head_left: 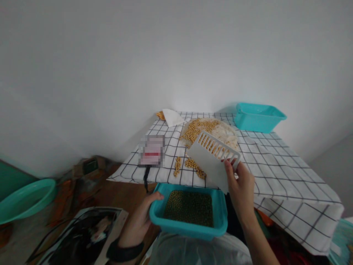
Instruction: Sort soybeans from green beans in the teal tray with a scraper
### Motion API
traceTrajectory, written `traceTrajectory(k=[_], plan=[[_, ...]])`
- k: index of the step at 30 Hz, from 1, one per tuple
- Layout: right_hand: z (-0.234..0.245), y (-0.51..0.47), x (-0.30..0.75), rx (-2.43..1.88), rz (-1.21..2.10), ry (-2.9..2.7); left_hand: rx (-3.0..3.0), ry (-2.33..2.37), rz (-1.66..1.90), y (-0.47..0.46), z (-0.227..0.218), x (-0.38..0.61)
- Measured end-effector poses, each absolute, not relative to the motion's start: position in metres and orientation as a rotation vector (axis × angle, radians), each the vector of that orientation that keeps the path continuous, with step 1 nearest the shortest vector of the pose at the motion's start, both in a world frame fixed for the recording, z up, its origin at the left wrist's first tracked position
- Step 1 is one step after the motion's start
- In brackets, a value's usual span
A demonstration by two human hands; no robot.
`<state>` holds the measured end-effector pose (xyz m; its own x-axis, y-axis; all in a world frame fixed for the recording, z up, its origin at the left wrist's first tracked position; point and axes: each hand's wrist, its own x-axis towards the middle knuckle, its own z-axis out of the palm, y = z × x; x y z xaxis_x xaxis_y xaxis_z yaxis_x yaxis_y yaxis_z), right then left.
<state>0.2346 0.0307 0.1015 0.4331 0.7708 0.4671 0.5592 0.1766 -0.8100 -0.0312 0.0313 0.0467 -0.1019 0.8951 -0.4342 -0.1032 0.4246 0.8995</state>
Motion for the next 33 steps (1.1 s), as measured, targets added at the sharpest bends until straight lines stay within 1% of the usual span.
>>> traceTrajectory(k=[7, 19, 33], plan=[[0.100, 0.048, 0.227, -1.462, 0.223, -1.269, 0.595, 1.341, 1.032, 0.034, 0.045, -0.031], [0.097, 0.065, 0.222, -1.357, 0.442, -1.262, 0.535, 1.314, 1.038, 0.032, 0.061, -0.025], [0.089, 0.071, 0.223, -1.309, 0.604, -1.250, 0.536, 1.293, 1.052, 0.032, 0.059, -0.026]])
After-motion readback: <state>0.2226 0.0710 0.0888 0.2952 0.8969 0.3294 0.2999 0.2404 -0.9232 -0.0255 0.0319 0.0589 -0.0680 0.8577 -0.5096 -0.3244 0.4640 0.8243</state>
